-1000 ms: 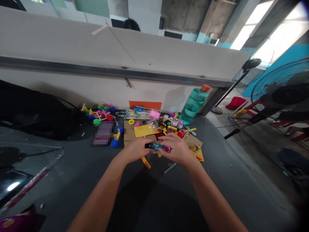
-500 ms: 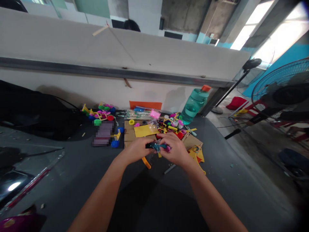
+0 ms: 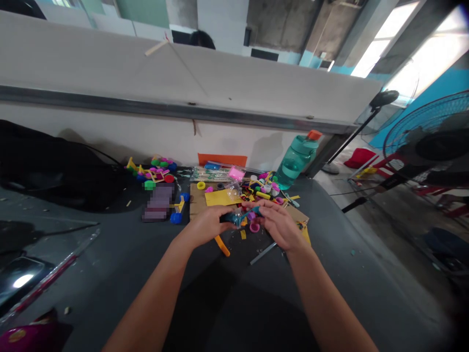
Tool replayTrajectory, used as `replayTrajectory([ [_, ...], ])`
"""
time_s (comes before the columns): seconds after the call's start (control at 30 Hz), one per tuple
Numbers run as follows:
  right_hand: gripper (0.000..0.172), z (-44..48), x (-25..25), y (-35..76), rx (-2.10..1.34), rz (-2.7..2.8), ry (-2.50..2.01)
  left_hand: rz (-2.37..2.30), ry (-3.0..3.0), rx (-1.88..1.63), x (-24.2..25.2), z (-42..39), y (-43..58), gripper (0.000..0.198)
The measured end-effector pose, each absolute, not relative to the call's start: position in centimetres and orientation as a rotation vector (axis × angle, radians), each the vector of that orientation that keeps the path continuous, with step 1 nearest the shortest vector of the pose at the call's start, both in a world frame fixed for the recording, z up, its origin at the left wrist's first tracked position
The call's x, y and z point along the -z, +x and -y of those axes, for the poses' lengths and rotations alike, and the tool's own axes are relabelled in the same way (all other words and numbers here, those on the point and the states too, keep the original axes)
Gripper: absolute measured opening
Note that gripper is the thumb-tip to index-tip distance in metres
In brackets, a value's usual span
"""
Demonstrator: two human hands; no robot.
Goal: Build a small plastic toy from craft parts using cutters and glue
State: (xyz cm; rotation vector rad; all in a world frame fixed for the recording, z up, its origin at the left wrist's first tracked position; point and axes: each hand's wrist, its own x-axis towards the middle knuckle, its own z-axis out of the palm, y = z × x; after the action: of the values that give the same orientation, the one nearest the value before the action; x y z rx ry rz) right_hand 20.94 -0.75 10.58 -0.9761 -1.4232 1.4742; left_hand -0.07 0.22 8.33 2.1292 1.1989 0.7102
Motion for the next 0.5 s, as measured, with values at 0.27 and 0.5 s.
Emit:
replayTrajectory([
  [0.27,0.024,1.3,-11.5,20.9,-1.141,1.608,-1.09,-1.169,2.107,-0.753,-8.4,-0.2,0.0,0.04],
  [0.5,0.012,1.3,-10.5,20.3,-0.978,1.681,-1.266,-1.219,2.077,-0.79,-8.7,0.0,0.2,0.038],
])
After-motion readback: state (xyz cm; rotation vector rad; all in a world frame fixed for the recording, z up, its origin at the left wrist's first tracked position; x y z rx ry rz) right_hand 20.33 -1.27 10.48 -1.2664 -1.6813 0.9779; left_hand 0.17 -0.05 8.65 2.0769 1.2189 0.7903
